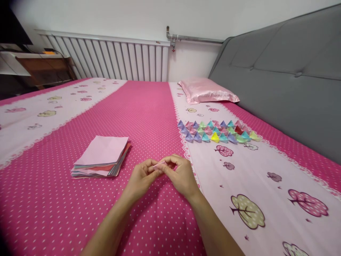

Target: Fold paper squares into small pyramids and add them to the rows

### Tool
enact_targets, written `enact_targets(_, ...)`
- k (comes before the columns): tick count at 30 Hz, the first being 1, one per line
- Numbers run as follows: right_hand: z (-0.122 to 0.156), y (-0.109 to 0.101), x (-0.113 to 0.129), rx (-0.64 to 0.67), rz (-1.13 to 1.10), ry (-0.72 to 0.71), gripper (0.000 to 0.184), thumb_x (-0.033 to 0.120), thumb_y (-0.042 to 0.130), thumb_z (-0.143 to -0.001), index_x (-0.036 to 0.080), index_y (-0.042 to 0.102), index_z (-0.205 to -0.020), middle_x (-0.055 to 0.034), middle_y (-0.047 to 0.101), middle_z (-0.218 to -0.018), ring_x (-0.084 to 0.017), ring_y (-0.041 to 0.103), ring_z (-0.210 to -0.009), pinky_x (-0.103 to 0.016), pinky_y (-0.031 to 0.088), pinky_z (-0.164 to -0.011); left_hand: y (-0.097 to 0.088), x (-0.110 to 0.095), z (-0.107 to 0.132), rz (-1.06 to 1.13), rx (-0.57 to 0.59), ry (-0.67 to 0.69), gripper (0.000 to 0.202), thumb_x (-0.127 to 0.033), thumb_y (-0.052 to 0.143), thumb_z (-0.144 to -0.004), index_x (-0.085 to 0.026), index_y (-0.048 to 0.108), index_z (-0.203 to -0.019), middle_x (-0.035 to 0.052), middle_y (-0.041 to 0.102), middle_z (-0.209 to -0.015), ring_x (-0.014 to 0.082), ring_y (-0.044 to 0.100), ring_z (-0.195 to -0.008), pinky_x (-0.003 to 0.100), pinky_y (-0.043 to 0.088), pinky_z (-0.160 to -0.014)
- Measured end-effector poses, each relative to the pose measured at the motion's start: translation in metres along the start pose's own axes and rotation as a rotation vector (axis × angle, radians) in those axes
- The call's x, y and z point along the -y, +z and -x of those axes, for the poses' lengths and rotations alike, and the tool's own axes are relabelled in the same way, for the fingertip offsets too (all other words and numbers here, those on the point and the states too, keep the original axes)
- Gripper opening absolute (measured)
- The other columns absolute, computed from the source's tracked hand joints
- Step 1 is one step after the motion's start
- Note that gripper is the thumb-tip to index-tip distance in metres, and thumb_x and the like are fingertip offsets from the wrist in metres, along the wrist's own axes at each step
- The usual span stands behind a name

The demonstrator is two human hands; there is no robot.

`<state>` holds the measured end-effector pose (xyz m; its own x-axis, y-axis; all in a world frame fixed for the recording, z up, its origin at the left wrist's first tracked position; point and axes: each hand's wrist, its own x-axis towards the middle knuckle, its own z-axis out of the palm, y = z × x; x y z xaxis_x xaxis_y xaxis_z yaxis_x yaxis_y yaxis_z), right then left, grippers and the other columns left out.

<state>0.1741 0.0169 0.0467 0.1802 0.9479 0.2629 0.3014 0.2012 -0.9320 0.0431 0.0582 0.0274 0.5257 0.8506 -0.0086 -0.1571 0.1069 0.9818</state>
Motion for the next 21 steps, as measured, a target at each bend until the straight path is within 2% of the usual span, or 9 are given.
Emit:
enact_targets(5, -0.0005, 0.0033, -0.0022, -0.032, -0.272, 0.126, 0.019, 0.037, 0.064, -0.072, 0.018, 0.064, -0.071, -0.0020, 0.063, -0.068, -0.015, 0.058, -0.063, -0.027, 0.047, -0.060, 0.0077, -0.0086, 0.0029, 0.036, -0.087, -0.018, 0.025, -0.034, 0.073, -0.062, -0.012, 0.061, -0.064, 0.0035, 0.064, -0.060, 0.0121, 0.059, -0.057, 0.023, 0.046, -0.058)
enact_targets(9, 0.0002, 0.0074, -0.0015, -0.056, -0.404, 0.200, 0.021, 0.038, 0.067, -0.070, 0.017, 0.061, -0.070, -0.0003, 0.060, -0.066, -0.013, 0.055, -0.063, -0.025, 0.046, -0.060, 0.0080, -0.0103, 0.0062, -0.050, -0.137, 0.063, 0.022, -0.034, 0.070, -0.066, -0.011, 0.066, -0.067, 0.0037, 0.065, -0.061, 0.0122, 0.059, -0.057, 0.023, 0.047, -0.057)
enact_targets(12, 0.0009, 0.0062, 0.0013, -0.015, -0.309, 0.143, 0.018, 0.036, 0.064, -0.073, 0.018, 0.063, -0.072, -0.0021, 0.060, -0.071, -0.014, 0.056, -0.067, -0.027, 0.046, -0.062, 0.0042, -0.0085, 0.0071, -0.148, -0.150, 0.097, 0.023, -0.034, 0.067, -0.069, -0.011, 0.066, -0.066, 0.0040, 0.064, -0.059, 0.0126, 0.057, -0.055, 0.022, 0.044, -0.054)
enact_targets(16, 0.0010, 0.0016, 0.0030, -0.011, -0.058, -0.042, 0.011, 0.030, 0.062, -0.076, 0.019, 0.066, -0.075, -0.0034, 0.060, -0.078, -0.016, 0.056, -0.073, -0.028, 0.045, -0.065, 0.0021, -0.0067, 0.0066, -0.227, -0.150, 0.096, 0.025, -0.035, 0.064, -0.072, -0.011, 0.066, -0.067, 0.0052, 0.063, -0.059, 0.0135, 0.057, -0.054, 0.023, 0.042, -0.052)
enact_targets(21, 0.0014, 0.0006, 0.0055, 0.027, 0.069, -0.165, 0.009, 0.023, 0.055, -0.081, 0.020, 0.060, -0.074, -0.0022, 0.056, -0.077, -0.015, 0.052, -0.073, -0.028, 0.042, -0.067, 0.0061, -0.0046, 0.0083, -0.283, -0.143, 0.092, 0.027, -0.037, 0.060, -0.075, -0.012, 0.066, -0.067, 0.0045, 0.063, -0.059, 0.0134, 0.056, -0.054, 0.022, 0.041, -0.051)
